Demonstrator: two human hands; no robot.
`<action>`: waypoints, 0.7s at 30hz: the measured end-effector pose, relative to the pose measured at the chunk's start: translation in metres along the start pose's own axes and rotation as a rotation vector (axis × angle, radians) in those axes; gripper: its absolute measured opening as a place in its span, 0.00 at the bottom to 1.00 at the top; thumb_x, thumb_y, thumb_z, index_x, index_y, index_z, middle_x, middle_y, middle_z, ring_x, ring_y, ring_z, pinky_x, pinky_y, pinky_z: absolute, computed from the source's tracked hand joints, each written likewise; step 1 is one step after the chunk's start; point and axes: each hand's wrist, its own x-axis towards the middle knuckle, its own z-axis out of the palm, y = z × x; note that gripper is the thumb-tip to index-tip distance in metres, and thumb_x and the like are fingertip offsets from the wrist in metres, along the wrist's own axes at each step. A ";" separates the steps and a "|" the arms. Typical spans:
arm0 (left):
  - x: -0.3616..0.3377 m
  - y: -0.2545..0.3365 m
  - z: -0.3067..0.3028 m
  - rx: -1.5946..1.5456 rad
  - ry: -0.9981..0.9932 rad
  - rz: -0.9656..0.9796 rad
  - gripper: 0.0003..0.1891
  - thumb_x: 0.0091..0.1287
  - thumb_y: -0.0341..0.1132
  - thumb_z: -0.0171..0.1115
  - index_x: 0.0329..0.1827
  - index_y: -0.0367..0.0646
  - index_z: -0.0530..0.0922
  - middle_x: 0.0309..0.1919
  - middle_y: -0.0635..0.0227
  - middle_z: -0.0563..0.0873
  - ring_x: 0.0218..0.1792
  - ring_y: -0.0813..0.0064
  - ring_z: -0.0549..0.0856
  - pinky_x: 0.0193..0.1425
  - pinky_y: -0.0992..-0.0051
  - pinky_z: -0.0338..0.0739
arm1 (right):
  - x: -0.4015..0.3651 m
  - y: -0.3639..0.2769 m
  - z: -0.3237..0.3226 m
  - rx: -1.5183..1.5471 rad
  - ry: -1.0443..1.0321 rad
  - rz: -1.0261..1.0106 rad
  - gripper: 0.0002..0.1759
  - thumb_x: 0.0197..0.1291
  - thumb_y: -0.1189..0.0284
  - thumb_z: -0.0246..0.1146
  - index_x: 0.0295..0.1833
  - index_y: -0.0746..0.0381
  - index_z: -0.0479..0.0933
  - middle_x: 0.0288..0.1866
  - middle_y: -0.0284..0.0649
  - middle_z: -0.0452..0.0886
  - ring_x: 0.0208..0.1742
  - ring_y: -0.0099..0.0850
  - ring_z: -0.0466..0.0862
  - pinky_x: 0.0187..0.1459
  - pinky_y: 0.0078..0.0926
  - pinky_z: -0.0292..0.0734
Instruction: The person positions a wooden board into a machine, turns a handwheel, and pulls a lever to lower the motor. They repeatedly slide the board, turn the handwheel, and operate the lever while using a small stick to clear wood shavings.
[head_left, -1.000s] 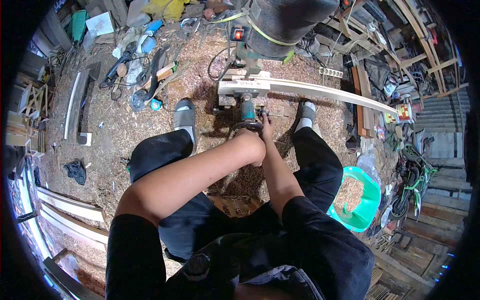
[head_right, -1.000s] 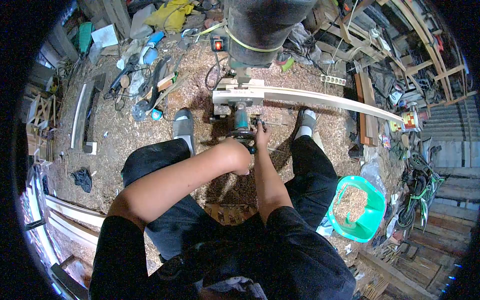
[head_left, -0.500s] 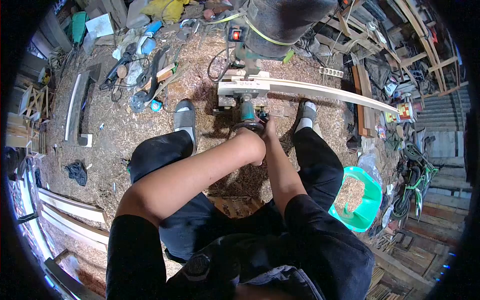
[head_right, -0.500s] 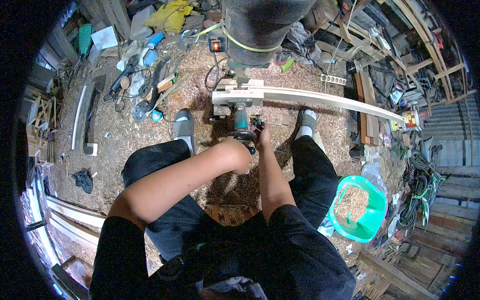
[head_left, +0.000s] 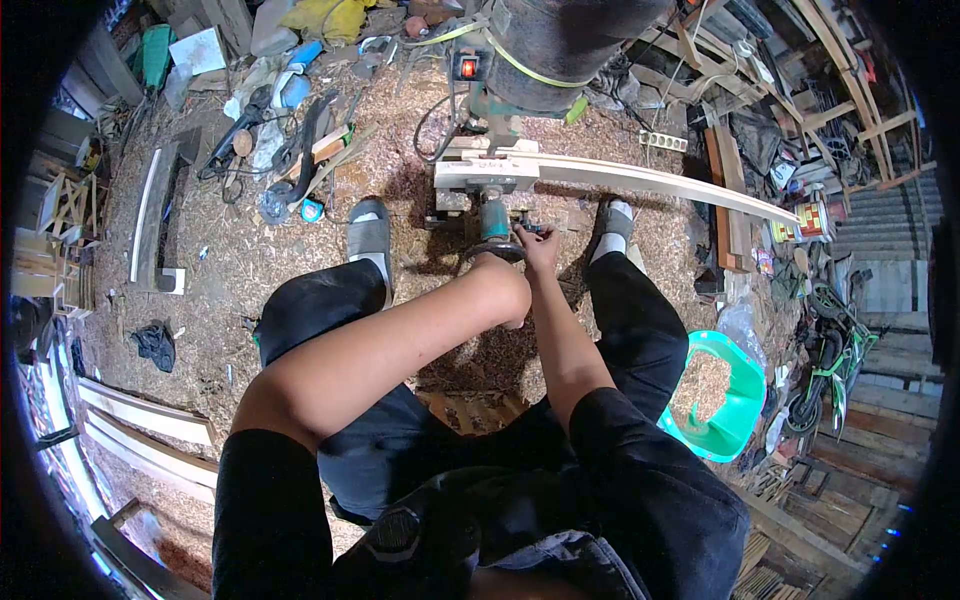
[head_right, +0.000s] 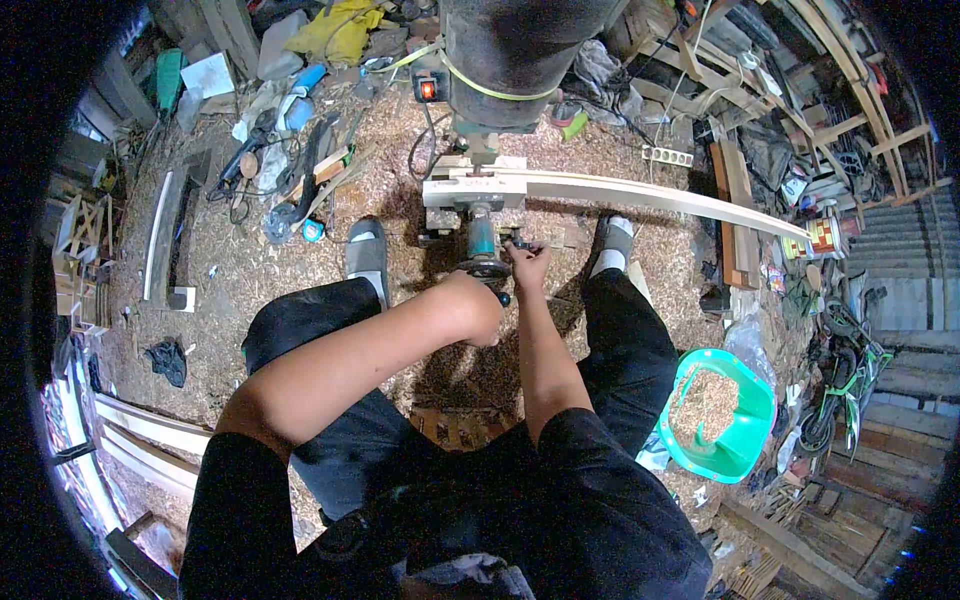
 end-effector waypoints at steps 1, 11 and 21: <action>-0.001 0.000 0.000 0.000 0.000 0.001 0.21 0.67 0.50 0.61 0.48 0.43 0.89 0.46 0.61 0.91 0.46 0.59 0.90 0.52 0.57 0.83 | 0.013 0.017 -0.003 -0.032 -0.020 -0.053 0.33 0.53 0.70 0.80 0.56 0.61 0.65 0.41 0.39 0.77 0.36 0.27 0.79 0.38 0.27 0.79; -0.012 0.001 -0.009 -0.017 0.030 -0.027 0.17 0.65 0.44 0.61 0.45 0.41 0.89 0.42 0.59 0.91 0.42 0.59 0.91 0.47 0.57 0.84 | -0.011 -0.010 -0.003 0.075 -0.046 0.159 0.31 0.60 0.55 0.74 0.54 0.59 0.64 0.39 0.36 0.73 0.35 0.27 0.77 0.32 0.29 0.74; -0.029 -0.020 -0.031 -0.006 0.835 0.125 0.19 0.64 0.44 0.67 0.52 0.40 0.83 0.51 0.55 0.84 0.54 0.55 0.83 0.62 0.56 0.75 | 0.095 -0.053 -0.057 -0.363 -0.422 0.151 0.31 0.65 0.44 0.65 0.56 0.62 0.80 0.46 0.43 0.85 0.39 0.33 0.84 0.41 0.37 0.79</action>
